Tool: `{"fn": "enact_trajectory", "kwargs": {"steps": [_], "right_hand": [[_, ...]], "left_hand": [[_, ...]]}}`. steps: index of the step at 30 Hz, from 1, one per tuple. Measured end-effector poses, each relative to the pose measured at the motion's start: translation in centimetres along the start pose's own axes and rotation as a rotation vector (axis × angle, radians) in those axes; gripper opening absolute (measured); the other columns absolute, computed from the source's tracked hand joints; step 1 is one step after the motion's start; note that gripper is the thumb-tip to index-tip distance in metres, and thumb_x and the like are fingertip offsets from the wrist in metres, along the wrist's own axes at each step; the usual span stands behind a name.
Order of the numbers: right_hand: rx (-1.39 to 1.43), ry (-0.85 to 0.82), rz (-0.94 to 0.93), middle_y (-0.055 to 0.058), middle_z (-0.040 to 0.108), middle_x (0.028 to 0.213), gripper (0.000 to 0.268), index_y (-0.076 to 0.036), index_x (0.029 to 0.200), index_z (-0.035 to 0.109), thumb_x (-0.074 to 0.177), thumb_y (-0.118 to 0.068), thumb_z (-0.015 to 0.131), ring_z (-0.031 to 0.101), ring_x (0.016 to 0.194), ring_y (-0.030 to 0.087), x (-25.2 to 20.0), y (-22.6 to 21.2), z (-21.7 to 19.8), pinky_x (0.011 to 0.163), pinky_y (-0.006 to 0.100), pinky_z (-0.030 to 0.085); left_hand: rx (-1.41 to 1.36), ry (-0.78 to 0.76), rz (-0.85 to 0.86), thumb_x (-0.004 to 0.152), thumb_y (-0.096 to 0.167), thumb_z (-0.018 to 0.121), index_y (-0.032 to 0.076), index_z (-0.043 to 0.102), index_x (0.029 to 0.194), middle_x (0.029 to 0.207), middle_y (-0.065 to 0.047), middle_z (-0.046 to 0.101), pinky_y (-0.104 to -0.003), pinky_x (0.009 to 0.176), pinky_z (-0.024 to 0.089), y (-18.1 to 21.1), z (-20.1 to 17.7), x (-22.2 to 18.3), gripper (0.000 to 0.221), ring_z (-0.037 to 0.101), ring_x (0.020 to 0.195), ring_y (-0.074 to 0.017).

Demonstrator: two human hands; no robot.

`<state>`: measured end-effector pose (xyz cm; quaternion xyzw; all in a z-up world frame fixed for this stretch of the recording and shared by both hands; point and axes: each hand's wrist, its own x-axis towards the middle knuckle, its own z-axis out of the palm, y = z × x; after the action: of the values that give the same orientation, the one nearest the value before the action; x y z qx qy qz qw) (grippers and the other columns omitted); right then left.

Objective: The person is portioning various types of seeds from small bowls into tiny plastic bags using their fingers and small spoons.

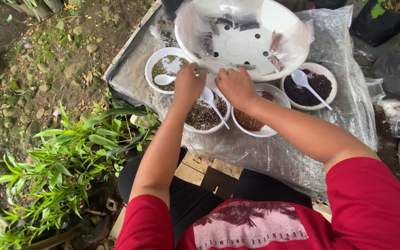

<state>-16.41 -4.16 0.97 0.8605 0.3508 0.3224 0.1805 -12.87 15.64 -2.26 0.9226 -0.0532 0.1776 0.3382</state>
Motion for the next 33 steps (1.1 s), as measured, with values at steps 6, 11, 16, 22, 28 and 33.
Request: {"fn": "enact_trajectory", "kwargs": {"steps": [6,11,16,22,28,33], "right_hand": [[0.068,-0.051,-0.029,0.005,0.048,0.087,0.013,-0.008,0.089,0.063,0.100,-0.006,0.069,0.038,0.057,0.016,-0.3,0.3,0.7,0.057,0.038,0.024],[0.045,-0.059,-0.059,0.005,0.048,0.090,0.011,-0.008,0.091,0.063,0.102,-0.008,0.067,0.038,0.057,0.016,-0.5,0.7,1.8,0.056,0.038,0.024],[0.015,-0.058,-0.058,0.006,0.048,0.089,0.012,-0.009,0.090,0.063,0.101,-0.008,0.068,0.039,0.057,0.014,-0.7,0.7,2.2,0.055,0.037,0.024],[-0.002,0.036,-0.035,0.002,0.041,0.081,0.022,-0.011,0.079,0.059,0.097,-0.006,0.070,0.031,0.054,0.014,-1.1,1.3,2.3,0.056,0.035,0.020],[-0.010,0.120,-0.001,0.003,0.042,0.079,0.021,-0.011,0.078,0.061,0.096,-0.004,0.071,0.033,0.053,0.014,-1.1,2.5,2.4,0.056,0.035,0.022],[-0.026,0.245,0.026,0.002,0.040,0.076,0.022,-0.013,0.075,0.059,0.083,0.002,0.072,0.035,0.055,0.017,-1.0,3.2,3.8,0.057,0.035,0.023]], "left_hand": [[-0.414,-0.234,-0.600,0.093,0.036,0.064,-0.010,0.050,0.141,0.100,-0.016,0.075,-0.032,0.064,0.067,0.6,1.5,3.9,0.068,0.077,0.066,-0.0155],[-0.634,-0.177,-0.747,0.091,0.021,0.067,-0.009,0.036,0.143,0.105,-0.024,0.069,-0.036,0.067,0.071,3.1,0.4,4.6,0.067,0.079,0.068,-0.0261],[-0.732,-0.148,-0.774,0.086,0.009,0.063,-0.011,0.035,0.136,0.105,-0.024,0.063,-0.039,0.069,0.073,2.1,2.9,6.0,0.061,0.079,0.064,-0.0290],[-0.738,-0.123,-0.752,0.086,0.006,0.059,-0.015,0.042,0.128,0.103,-0.023,0.059,-0.033,0.065,0.072,3.3,3.6,6.8,0.050,0.078,0.066,-0.0297],[-0.769,-0.117,-0.725,0.087,0.005,0.059,-0.014,0.046,0.124,0.100,-0.020,0.059,-0.030,0.064,0.069,4.3,5.0,8.5,0.044,0.077,0.065,-0.0259],[-0.809,-0.120,-0.740,0.087,0.006,0.058,-0.015,0.033,0.142,0.111,-0.029,0.059,-0.033,0.070,0.073,3.9,5.0,8.8,0.064,0.079,0.075,-0.0301]]}}
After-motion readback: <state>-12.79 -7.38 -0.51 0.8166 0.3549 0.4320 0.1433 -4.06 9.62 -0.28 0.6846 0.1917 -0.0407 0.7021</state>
